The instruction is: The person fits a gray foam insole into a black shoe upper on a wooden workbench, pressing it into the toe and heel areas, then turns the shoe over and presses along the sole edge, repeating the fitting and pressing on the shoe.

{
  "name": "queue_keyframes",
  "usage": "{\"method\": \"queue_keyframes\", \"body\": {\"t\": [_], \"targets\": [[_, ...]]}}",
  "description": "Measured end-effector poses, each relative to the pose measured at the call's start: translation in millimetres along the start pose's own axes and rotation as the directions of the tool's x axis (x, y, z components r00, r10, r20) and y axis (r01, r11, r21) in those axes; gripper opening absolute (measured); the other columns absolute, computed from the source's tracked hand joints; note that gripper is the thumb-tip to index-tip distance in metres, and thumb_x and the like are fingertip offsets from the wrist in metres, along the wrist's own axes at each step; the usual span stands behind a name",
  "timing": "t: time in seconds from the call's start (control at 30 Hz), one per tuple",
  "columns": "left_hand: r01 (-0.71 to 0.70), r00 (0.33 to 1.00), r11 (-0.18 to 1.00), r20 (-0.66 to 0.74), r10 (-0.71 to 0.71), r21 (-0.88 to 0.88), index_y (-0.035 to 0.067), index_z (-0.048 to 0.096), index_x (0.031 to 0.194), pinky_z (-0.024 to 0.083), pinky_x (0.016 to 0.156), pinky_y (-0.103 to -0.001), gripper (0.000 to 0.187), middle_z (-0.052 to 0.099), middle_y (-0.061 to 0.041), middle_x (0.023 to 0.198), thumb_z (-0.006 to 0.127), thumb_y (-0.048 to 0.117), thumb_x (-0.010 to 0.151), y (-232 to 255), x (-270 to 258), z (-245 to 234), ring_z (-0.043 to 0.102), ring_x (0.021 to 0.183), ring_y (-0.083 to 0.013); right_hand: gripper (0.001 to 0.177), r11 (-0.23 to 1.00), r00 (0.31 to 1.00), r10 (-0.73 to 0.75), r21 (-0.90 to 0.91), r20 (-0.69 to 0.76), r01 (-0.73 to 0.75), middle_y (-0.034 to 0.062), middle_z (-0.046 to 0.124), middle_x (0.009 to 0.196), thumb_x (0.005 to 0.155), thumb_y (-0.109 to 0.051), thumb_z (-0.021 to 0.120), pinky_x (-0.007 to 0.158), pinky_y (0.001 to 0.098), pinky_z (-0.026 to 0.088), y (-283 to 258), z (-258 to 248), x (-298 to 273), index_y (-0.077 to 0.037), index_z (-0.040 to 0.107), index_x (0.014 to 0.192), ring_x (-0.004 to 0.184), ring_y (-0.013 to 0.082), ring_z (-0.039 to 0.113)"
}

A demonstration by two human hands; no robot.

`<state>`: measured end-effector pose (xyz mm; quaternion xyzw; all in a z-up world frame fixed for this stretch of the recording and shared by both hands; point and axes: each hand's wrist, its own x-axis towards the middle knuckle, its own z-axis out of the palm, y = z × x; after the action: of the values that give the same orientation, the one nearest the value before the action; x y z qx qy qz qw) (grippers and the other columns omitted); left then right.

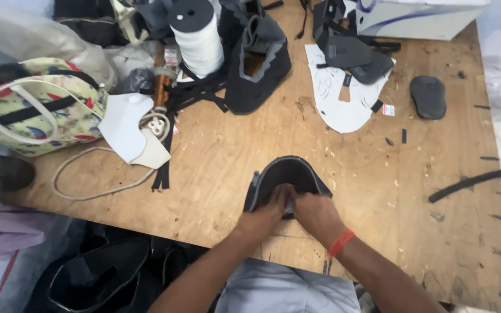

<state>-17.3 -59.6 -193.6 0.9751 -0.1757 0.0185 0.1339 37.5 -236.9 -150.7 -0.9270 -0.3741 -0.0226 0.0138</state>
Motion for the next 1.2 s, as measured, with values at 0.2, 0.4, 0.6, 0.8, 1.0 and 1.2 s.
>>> {"method": "queue_keyframes", "body": {"t": [0.2,0.4,0.6,0.8,1.0,1.2], "targets": [[0.163,0.984,0.963,0.108,-0.142,-0.213,-0.002,0.035,0.152,0.055,0.091,-0.042,0.061,0.046,-0.023,0.152,0.045,0.007,0.093,-2.3,10.0,7.0,0.07,0.107,-0.0345,0.063,0.998,0.991,0.049,0.026,0.121,-0.053,0.014,0.073,0.073,0.089,-0.014,0.056,0.054,0.0437,0.058,-0.3,-5.4,-0.3,-0.006,0.046,0.151,0.062,0.0302,0.072],[0.027,0.971,0.903,-0.203,-0.126,-0.429,0.011,0.058,0.132,0.055,0.094,-0.042,0.035,0.069,-0.015,0.128,0.048,0.008,0.099,6.9,43.4,-18.3,0.068,0.115,-0.0318,0.057,0.942,0.985,0.158,0.31,-0.064,-0.131,0.0209,0.074,0.09,0.085,-0.008,0.055,0.063,0.0518,0.056,7.2,-18.3,-2.8,-0.011,0.055,0.142,0.069,0.0403,0.07],[0.176,0.983,0.953,-0.014,-0.185,-0.247,0.008,0.056,0.129,0.053,0.09,-0.041,0.035,0.066,-0.017,0.125,0.048,0.013,0.096,5.6,78.0,-26.8,0.065,0.114,-0.0321,0.048,0.888,0.96,0.278,0.387,-0.017,-0.25,0.0186,0.075,0.097,0.089,-0.014,0.057,0.069,0.0515,0.056,23.4,-28.0,0.4,-0.013,0.06,0.137,0.079,0.0392,0.071],[-0.281,0.918,0.736,-0.052,0.394,0.616,0.0,0.056,0.144,0.045,0.107,-0.038,0.054,0.064,-0.016,0.134,0.047,0.018,0.093,-5.7,50.5,-17.1,0.061,0.123,-0.0288,0.063,0.986,0.99,0.142,0.091,-0.026,-0.139,0.0133,0.067,0.131,0.091,-0.02,0.057,0.073,0.0433,0.058,38.2,-0.4,-8.0,-0.006,0.046,0.151,0.101,0.0278,0.07],[0.163,0.973,0.412,0.078,-0.215,-0.897,0.001,0.026,0.158,0.025,0.12,-0.049,0.072,0.034,-0.018,0.161,0.051,0.008,0.09,21.1,29.7,-7.2,0.03,0.151,-0.0378,0.066,0.972,0.961,-0.232,-0.006,-0.149,0.234,0.0136,0.059,0.141,0.091,-0.042,0.054,0.107,0.0491,0.041,54.2,-36.1,-10.4,-0.006,0.048,0.146,0.13,0.0288,0.052],[-0.117,0.909,0.993,-0.405,0.098,-0.021,-0.003,0.035,0.156,0.02,0.125,-0.056,0.063,0.039,-0.026,0.155,0.056,0.025,0.103,33.7,34.7,-16.5,0.034,0.146,-0.0442,0.06,0.987,0.987,-0.118,0.1,-0.109,0.129,0.0218,0.056,0.146,0.096,-0.04,0.053,0.11,0.0478,0.036,43.8,-16.9,-17.5,-0.007,0.048,0.146,0.136,0.0337,0.049]]}}
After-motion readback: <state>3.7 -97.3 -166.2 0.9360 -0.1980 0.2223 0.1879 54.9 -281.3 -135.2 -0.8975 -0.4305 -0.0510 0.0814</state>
